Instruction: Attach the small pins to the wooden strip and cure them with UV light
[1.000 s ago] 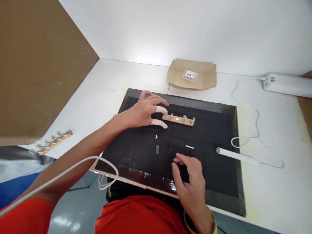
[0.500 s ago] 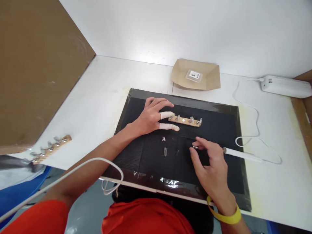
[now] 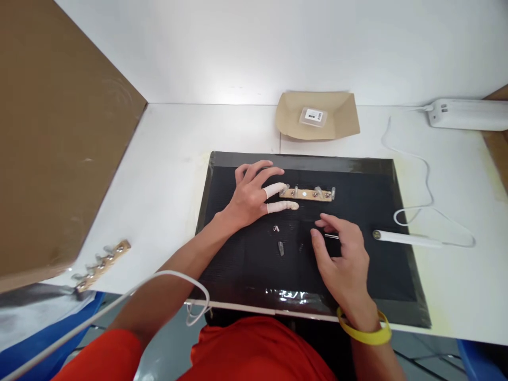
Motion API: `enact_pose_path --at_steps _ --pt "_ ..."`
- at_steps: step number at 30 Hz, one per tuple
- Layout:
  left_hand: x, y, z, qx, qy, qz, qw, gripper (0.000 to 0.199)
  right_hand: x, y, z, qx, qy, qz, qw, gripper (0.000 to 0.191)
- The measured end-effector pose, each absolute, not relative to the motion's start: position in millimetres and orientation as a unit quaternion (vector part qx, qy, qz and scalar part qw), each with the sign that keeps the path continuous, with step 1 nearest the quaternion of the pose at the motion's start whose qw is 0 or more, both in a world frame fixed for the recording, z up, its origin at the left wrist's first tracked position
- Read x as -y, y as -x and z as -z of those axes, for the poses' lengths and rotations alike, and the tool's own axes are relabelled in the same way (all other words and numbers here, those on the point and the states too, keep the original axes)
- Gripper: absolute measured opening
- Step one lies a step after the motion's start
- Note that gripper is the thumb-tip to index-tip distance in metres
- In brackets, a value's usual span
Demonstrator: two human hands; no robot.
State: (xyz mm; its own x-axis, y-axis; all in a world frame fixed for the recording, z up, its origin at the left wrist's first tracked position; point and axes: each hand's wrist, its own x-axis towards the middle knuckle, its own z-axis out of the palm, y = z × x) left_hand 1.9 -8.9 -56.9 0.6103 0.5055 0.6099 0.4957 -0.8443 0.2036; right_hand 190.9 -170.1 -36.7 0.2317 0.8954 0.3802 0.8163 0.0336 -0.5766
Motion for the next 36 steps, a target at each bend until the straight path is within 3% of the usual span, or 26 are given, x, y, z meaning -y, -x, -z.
enact_pose_path --at_steps 16,26,36 --pt "10 -3 58 -0.285 -0.891 -0.354 -0.008 0.011 222 -208 60 0.446 0.816 -0.041 0.367 0.031" --pt "8 -1 57 -0.307 -0.889 -0.338 0.042 0.019 219 -207 58 0.481 0.791 -0.053 0.374 0.025" --pt "9 -1 52 -0.34 -0.876 -0.331 0.08 0.012 218 -209 57 0.531 0.76 -0.065 0.369 0.019"
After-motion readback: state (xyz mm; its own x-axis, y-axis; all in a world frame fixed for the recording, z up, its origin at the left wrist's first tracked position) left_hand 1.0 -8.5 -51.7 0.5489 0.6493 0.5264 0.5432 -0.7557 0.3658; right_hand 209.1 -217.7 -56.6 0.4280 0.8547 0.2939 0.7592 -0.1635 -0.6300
